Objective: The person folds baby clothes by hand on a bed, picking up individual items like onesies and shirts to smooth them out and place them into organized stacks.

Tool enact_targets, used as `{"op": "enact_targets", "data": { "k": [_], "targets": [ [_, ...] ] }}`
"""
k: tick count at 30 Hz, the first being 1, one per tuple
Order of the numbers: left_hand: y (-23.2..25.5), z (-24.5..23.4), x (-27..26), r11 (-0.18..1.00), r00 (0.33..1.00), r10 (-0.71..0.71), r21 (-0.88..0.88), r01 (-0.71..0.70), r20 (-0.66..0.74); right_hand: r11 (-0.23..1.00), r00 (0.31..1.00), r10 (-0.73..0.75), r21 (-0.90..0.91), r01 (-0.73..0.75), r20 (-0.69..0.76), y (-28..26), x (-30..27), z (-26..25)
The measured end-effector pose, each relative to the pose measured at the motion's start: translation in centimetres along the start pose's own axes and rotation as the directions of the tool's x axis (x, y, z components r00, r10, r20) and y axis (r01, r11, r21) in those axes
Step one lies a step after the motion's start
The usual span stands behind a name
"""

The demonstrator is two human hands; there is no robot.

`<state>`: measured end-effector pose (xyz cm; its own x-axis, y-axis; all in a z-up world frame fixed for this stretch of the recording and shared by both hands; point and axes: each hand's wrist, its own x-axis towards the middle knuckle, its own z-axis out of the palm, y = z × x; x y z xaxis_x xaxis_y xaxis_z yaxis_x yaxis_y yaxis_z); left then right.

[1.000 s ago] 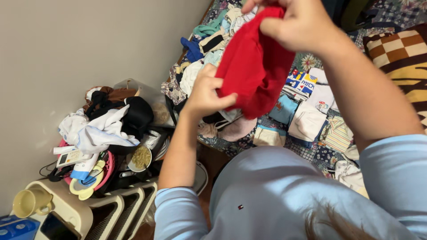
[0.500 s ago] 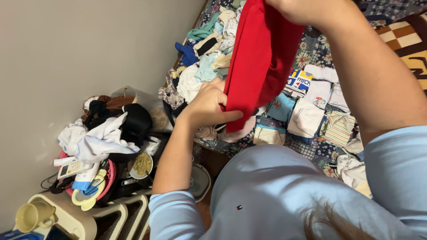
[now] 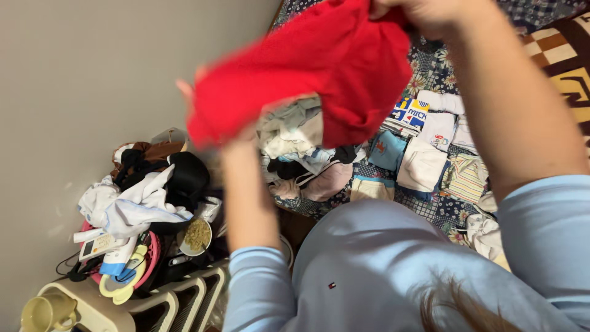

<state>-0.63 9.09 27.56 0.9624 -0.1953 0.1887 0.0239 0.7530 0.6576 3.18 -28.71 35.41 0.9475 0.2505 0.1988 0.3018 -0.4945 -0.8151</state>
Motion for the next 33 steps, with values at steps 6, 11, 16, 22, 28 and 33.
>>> {"op": "enact_targets", "data": {
  "k": [6, 11, 16, 22, 28, 33],
  "targets": [
    [-13.2, 1.5, 1.2, 0.875, 0.933, -0.336, -0.41, 0.259, -0.127, 0.819, 0.955, 0.275, 0.495, -0.291, 0.107, -2.0, 1.5, 2.7],
    [-15.2, 0.5, 1.1, 0.896, 0.926, -0.285, -0.274, 0.349, 0.248, 0.885, 0.916, 0.4, 0.261, -0.386, -0.002, -3.3, 0.6, 3.4],
    [-13.7, 1.2, 2.0, 0.988, 0.981, -0.155, -0.019, 0.153, -0.118, 0.949, 0.951, 0.3, 0.122, -0.291, -0.07, -4.3, 0.2, 2.8],
    [-11.9, 2.9, 0.5, 0.994, 0.999, 0.014, 0.108, -0.02, 0.052, 0.984, 0.989, 0.139, -0.1, -0.145, -0.058, -2.2, 0.2, 2.4],
    [-9.5, 5.0, 0.6, 0.924, 0.956, 0.287, 0.284, -0.257, -0.067, 0.996, 0.994, 0.011, -0.082, -0.02, -0.106, -0.2, 0.9, 2.6],
    [-6.0, 7.4, -0.5, 0.764, 0.946, 0.3, 0.625, -0.161, -0.123, 0.989, 0.992, -0.094, 0.105, 0.102, -0.078, -2.5, -0.5, 2.0]
  ]
}}
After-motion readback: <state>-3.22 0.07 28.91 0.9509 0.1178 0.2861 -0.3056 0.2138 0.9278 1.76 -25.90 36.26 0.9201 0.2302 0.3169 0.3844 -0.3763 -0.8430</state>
